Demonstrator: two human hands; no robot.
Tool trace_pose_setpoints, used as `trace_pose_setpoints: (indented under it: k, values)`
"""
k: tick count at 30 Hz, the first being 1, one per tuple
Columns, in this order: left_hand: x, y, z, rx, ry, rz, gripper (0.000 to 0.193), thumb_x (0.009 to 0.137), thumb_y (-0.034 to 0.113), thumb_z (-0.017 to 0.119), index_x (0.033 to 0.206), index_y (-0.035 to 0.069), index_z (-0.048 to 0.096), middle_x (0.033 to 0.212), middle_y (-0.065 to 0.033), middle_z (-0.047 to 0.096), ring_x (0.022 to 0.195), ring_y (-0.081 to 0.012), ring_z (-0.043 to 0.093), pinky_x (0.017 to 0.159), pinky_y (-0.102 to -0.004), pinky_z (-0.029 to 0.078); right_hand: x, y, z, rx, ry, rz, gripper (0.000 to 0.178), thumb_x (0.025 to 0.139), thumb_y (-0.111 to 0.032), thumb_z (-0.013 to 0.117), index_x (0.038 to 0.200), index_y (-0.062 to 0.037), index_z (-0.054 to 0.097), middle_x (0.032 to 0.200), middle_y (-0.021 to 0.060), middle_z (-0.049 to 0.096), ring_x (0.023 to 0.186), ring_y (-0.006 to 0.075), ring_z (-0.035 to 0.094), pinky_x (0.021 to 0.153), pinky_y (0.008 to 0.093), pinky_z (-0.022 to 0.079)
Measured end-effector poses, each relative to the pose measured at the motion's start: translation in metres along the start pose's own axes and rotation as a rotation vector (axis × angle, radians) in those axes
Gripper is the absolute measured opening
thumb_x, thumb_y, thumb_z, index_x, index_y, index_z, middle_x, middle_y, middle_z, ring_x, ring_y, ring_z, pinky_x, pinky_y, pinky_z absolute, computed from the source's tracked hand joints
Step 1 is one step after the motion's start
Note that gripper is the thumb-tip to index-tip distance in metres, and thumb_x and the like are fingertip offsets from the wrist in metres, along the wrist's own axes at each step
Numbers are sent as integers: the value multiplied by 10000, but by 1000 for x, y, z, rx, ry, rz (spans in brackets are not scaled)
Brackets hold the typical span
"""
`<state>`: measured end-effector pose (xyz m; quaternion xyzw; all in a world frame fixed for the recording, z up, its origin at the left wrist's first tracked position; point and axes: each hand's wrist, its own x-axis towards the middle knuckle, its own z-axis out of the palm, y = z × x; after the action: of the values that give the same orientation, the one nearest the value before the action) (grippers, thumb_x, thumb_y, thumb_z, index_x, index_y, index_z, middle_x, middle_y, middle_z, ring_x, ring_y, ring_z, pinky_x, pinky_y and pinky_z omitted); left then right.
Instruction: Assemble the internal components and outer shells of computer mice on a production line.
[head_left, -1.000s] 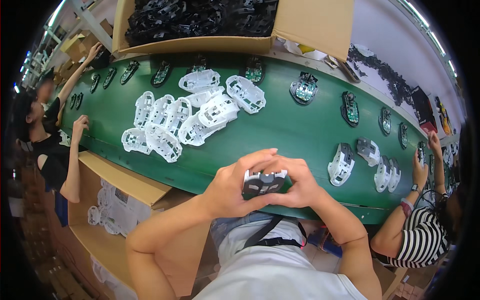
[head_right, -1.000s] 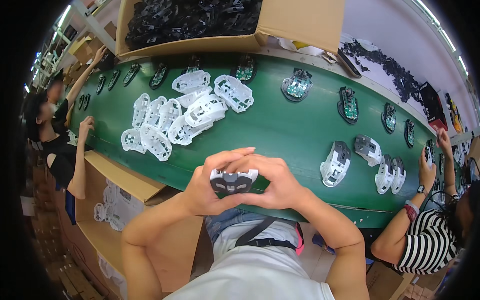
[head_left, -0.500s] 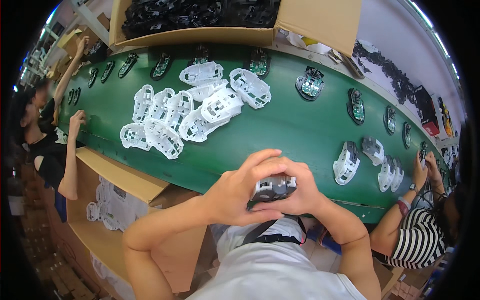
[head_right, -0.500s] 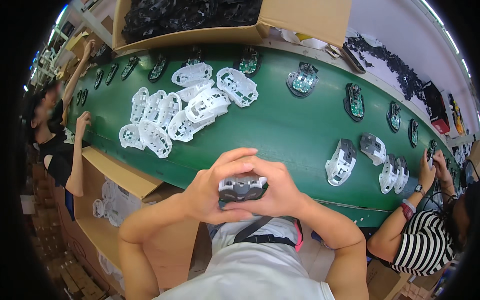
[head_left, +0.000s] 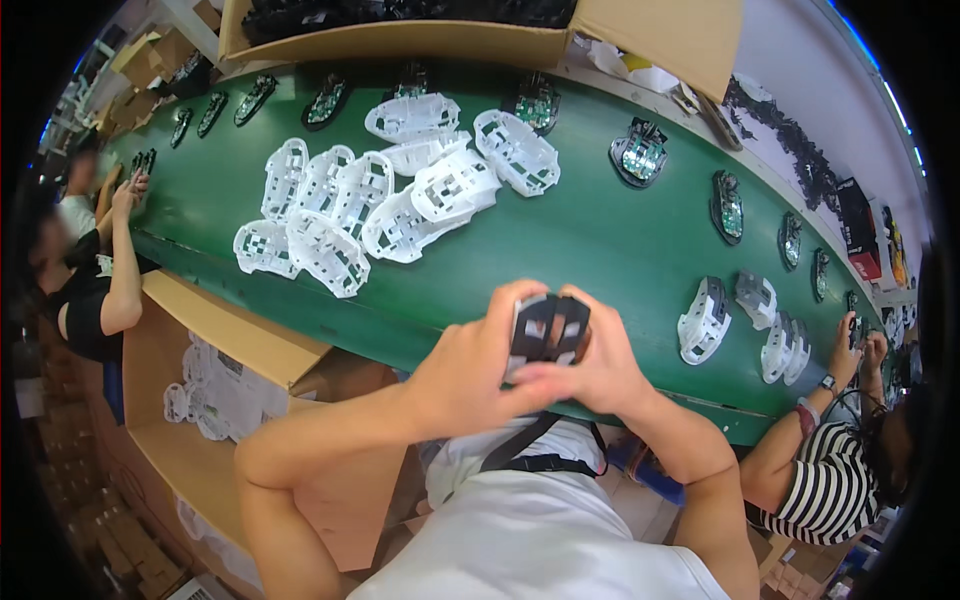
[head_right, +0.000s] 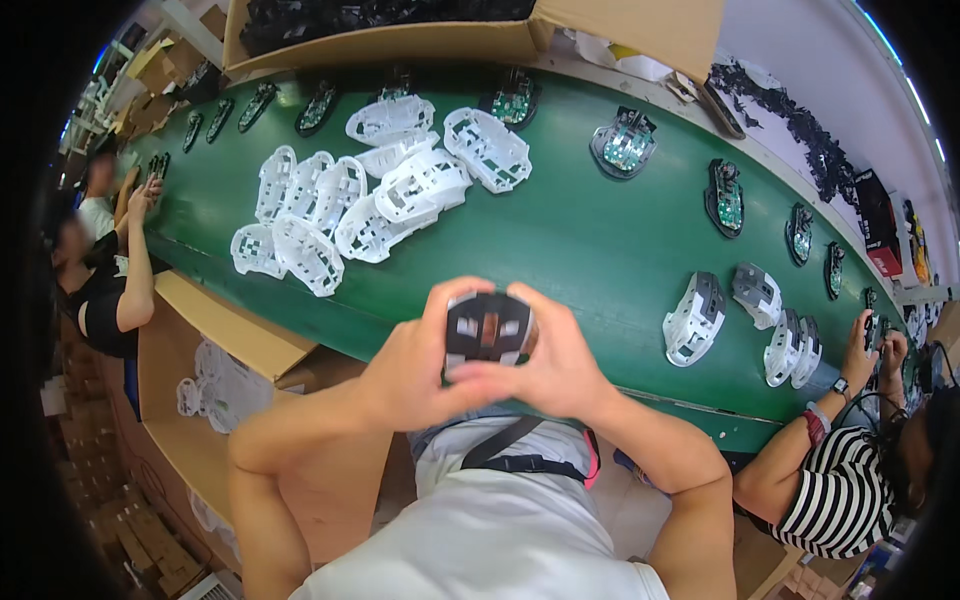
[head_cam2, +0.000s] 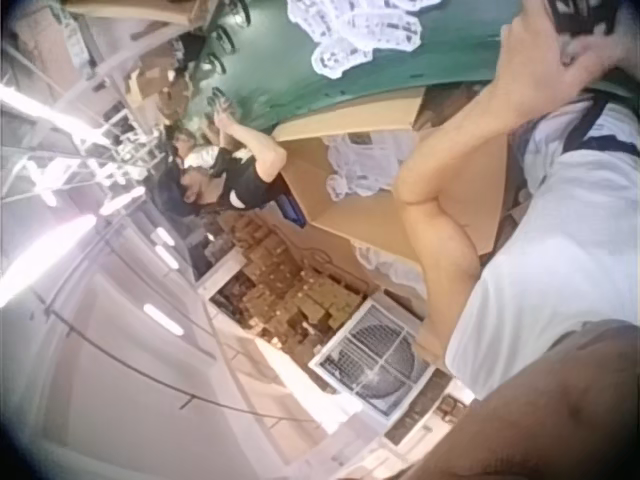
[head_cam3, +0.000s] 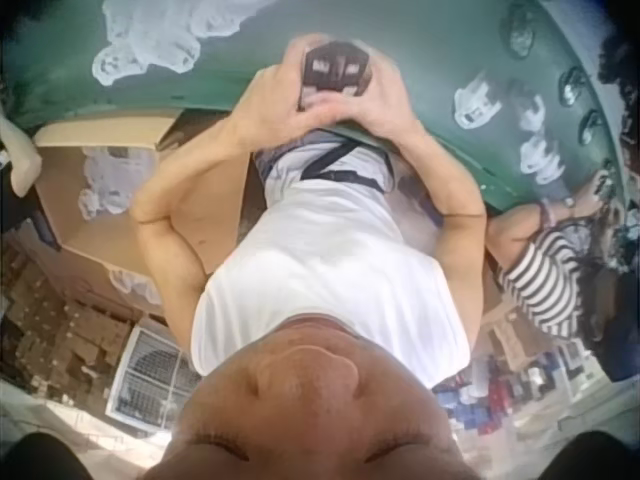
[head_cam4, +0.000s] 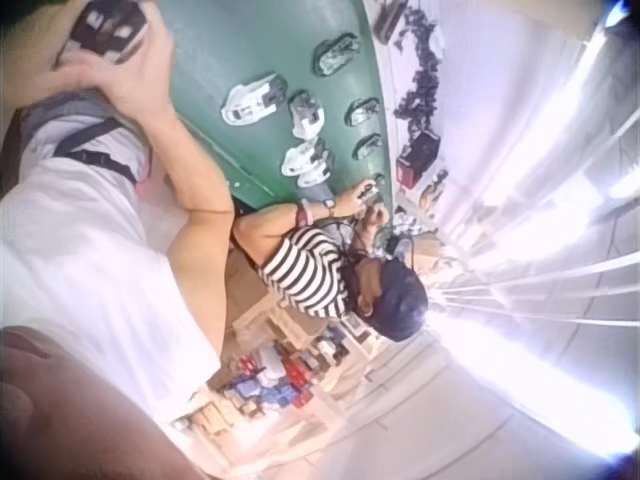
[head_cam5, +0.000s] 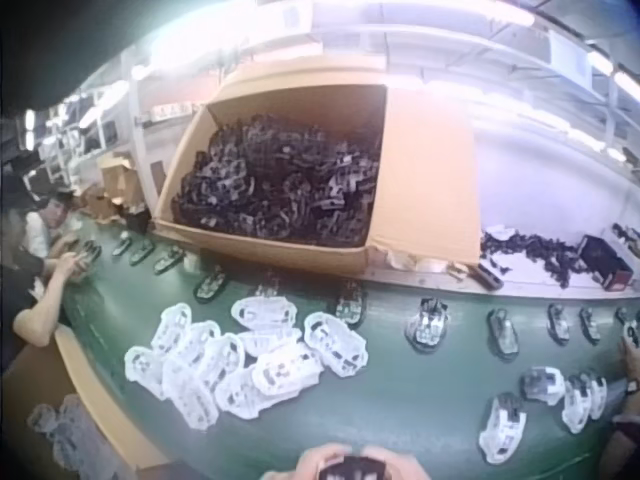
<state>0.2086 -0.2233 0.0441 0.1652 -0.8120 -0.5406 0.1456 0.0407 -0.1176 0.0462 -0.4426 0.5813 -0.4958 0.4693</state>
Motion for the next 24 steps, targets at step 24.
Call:
trace_pose_setpoints:
  k: [24]
  values:
    - [4,0,-40,674,296,703,494,553,267,827,942,42,620,926,-72,586,830,-239,596,684,-362,444,25,-6,-12,-280,-14,-755,337,722,-249,905,865,-42,681,1019,130,739,1089,359,702,906,412,578]
